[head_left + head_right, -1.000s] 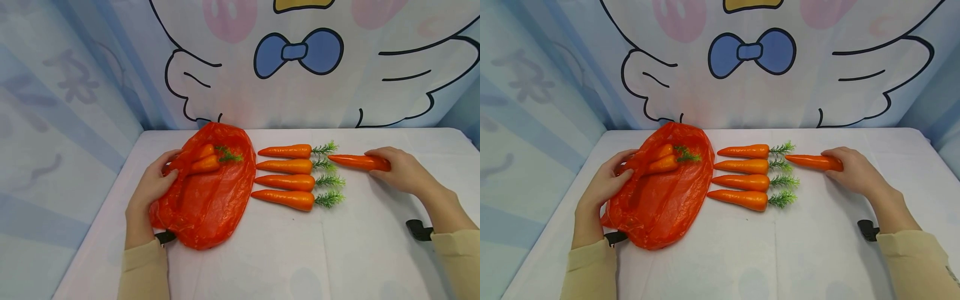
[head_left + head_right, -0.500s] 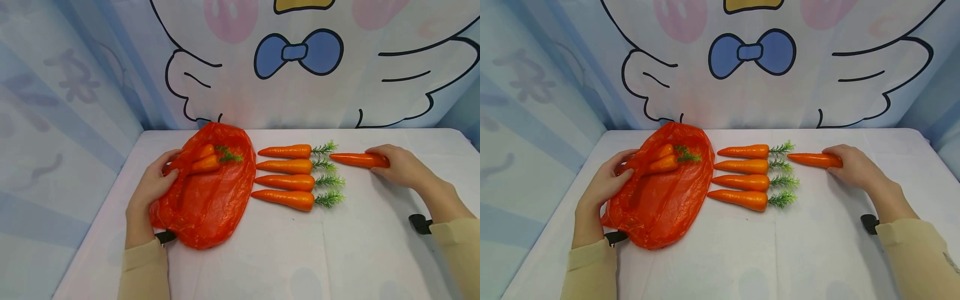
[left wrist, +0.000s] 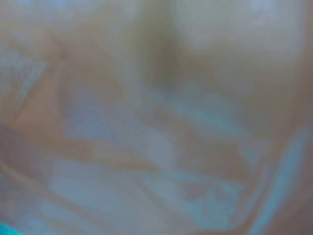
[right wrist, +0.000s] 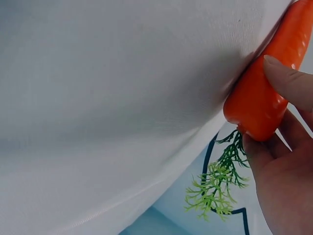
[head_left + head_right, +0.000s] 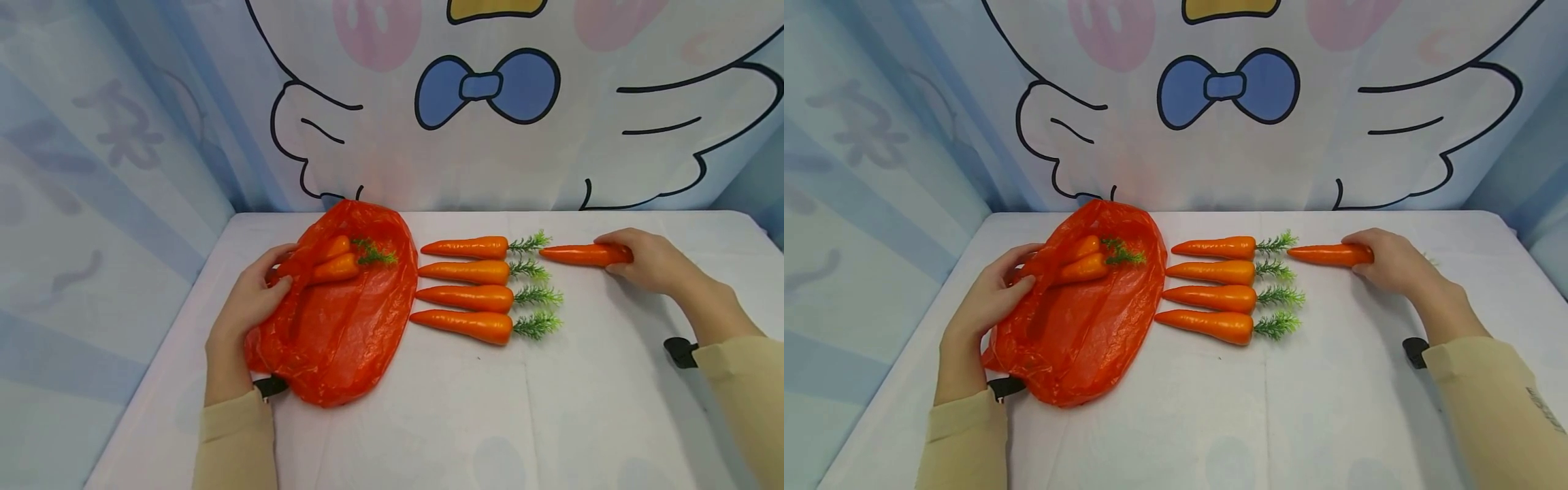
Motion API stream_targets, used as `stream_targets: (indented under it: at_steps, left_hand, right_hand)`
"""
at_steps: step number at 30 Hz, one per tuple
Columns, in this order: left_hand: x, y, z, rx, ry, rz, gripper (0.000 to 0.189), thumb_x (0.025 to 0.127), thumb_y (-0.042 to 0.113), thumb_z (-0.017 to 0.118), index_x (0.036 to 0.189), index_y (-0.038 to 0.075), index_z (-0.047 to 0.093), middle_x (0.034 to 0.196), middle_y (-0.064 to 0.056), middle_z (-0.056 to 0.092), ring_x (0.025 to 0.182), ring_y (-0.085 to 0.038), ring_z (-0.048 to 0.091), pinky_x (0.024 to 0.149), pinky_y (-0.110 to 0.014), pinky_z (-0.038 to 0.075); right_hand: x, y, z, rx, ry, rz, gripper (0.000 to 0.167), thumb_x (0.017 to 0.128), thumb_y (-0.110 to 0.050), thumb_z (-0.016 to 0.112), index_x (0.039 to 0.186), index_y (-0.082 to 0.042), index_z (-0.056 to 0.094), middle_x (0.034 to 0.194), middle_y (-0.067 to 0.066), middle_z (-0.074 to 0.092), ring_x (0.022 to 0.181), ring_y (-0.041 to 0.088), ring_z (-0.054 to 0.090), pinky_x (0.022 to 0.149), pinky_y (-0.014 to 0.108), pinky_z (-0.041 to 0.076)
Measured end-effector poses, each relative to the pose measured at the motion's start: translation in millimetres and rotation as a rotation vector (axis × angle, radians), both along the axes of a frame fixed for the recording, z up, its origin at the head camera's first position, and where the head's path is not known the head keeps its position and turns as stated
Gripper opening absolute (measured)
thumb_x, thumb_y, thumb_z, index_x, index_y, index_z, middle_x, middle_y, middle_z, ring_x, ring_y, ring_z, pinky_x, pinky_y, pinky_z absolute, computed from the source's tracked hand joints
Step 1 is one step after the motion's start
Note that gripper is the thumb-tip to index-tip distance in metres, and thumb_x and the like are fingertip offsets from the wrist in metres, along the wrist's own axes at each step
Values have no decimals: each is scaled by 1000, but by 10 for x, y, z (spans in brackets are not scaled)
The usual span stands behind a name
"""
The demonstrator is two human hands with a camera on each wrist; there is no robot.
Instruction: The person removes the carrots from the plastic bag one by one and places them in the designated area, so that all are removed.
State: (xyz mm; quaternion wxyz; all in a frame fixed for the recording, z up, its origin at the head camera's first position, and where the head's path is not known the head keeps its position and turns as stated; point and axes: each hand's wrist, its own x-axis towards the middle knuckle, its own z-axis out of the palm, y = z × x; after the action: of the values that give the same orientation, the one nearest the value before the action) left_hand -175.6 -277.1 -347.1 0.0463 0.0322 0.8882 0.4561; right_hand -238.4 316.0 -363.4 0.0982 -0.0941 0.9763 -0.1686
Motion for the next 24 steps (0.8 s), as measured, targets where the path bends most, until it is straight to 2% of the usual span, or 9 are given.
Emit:
stream_targets:
  at_steps: [11,17,24]
  left_hand:
    - [17,-16,-4,9,-11,5,53,102,12,52,154,18,41,147,-13,46,122,-37,50,104,-58,42]
    - [16,-21,-11,13,3,-3,53,102,11,51,153,17,41,147,-14,46,121,-37,51,103,-58,43]
    - [15,-8,1,21,-23,10,53,102,12,51,154,19,41,148,-11,45,123,-36,50,102,-58,45]
  right_hand:
    - [-55,-40,4,18,1,1,48,91,3,67,134,13,48,131,39,45,116,56,40,101,74,30]
    - [-51,-47,6,37,-3,8,50,90,4,68,134,14,47,132,40,44,117,57,40,102,74,31]
    - [-29,-28,-6,58,-1,34,56,89,3,70,137,14,44,135,41,41,121,57,37,103,73,29]
